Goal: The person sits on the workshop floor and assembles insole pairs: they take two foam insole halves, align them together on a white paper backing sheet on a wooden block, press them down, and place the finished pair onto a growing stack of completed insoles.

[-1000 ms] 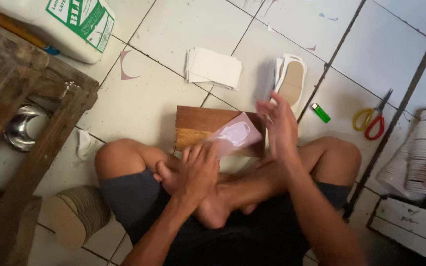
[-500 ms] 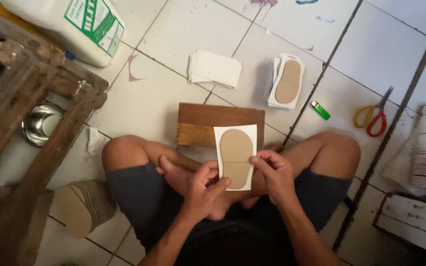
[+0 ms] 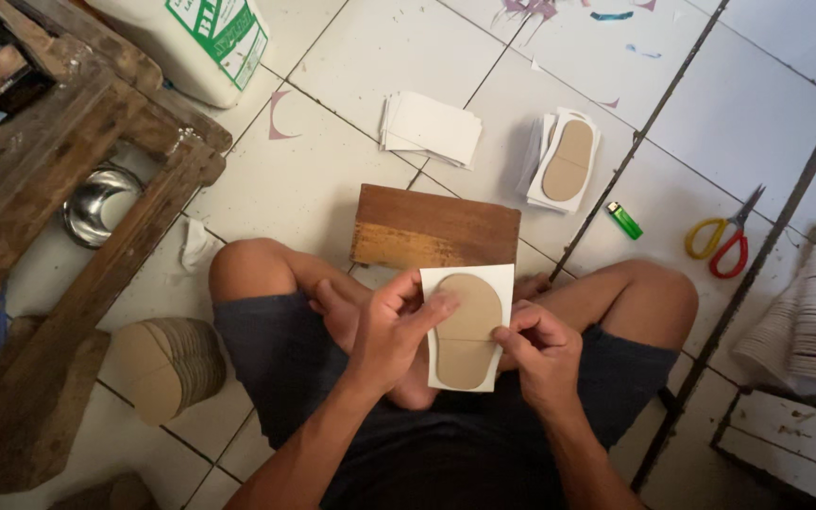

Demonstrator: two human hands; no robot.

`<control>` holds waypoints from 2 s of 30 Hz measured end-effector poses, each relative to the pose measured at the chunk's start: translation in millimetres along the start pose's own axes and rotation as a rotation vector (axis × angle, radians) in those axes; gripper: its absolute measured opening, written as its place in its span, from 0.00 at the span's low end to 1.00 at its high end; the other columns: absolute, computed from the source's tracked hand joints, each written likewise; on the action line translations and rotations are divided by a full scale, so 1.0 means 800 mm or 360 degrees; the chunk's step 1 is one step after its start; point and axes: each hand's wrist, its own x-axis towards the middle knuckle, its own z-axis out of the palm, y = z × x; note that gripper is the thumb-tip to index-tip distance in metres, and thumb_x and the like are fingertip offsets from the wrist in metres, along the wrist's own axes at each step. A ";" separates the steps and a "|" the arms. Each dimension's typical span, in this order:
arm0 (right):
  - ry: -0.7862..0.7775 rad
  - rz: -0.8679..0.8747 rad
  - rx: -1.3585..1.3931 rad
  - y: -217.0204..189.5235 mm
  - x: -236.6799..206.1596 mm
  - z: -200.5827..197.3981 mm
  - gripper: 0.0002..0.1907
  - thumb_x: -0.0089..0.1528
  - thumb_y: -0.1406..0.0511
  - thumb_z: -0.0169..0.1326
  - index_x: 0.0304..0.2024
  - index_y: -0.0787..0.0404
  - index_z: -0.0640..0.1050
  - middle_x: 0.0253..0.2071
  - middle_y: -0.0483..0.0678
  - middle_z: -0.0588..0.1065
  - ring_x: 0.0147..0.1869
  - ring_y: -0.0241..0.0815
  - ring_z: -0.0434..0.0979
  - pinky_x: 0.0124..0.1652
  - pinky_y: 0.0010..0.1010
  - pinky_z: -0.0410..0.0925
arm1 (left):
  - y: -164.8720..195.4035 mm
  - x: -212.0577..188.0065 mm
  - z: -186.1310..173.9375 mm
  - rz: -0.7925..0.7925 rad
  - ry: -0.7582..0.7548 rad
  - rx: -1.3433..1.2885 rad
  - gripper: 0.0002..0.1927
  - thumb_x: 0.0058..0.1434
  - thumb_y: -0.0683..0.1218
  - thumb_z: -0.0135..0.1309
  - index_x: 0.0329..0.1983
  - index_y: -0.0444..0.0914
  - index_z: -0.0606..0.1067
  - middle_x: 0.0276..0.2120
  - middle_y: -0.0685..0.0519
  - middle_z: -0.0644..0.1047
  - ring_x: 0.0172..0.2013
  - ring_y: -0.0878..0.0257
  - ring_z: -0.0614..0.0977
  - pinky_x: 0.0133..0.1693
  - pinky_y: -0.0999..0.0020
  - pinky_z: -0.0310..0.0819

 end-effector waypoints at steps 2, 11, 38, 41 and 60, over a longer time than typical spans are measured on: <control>-0.0051 0.0005 -0.0044 -0.005 0.000 0.001 0.05 0.62 0.77 0.58 0.33 0.66 0.76 0.35 0.45 0.76 0.40 0.34 0.74 0.42 0.24 0.68 | 0.005 0.001 0.004 0.0010 0.0041 0.0042 0.12 0.66 0.43 0.59 0.48 0.30 0.77 0.40 0.53 0.82 0.39 0.71 0.80 0.42 0.74 0.76; -0.0002 0.0111 -0.0052 0.006 -0.008 0.000 0.05 0.63 0.74 0.59 0.33 0.65 0.76 0.35 0.44 0.75 0.39 0.32 0.74 0.41 0.23 0.68 | -0.027 0.014 0.002 0.0034 0.0256 -0.0002 0.11 0.62 0.41 0.60 0.45 0.31 0.78 0.34 0.53 0.81 0.34 0.69 0.80 0.37 0.73 0.75; 0.0646 -0.0251 -0.0901 0.024 0.220 -0.119 0.26 0.64 0.66 0.63 0.62 0.68 0.72 0.45 0.49 0.76 0.45 0.36 0.75 0.44 0.27 0.72 | -0.074 -0.030 -0.107 -0.0140 0.0585 0.0323 0.14 0.65 0.43 0.55 0.51 0.33 0.80 0.38 0.50 0.84 0.37 0.67 0.82 0.41 0.73 0.75; 0.0508 -0.0255 -0.0942 0.028 0.224 -0.099 0.24 0.64 0.67 0.62 0.61 0.66 0.74 0.47 0.50 0.77 0.46 0.38 0.76 0.44 0.29 0.72 | -0.051 -0.034 -0.127 -0.0006 0.0700 0.0326 0.13 0.65 0.43 0.55 0.51 0.33 0.80 0.39 0.50 0.84 0.37 0.67 0.82 0.41 0.72 0.75; -0.0849 -0.0619 -0.2271 0.121 0.369 0.102 0.29 0.59 0.53 0.68 0.55 0.64 0.76 0.58 0.61 0.72 0.64 0.62 0.69 0.60 0.50 0.67 | 0.069 -0.215 -0.347 0.0649 0.1979 0.0894 0.13 0.70 0.40 0.50 0.55 0.34 0.77 0.44 0.49 0.81 0.43 0.64 0.82 0.46 0.68 0.78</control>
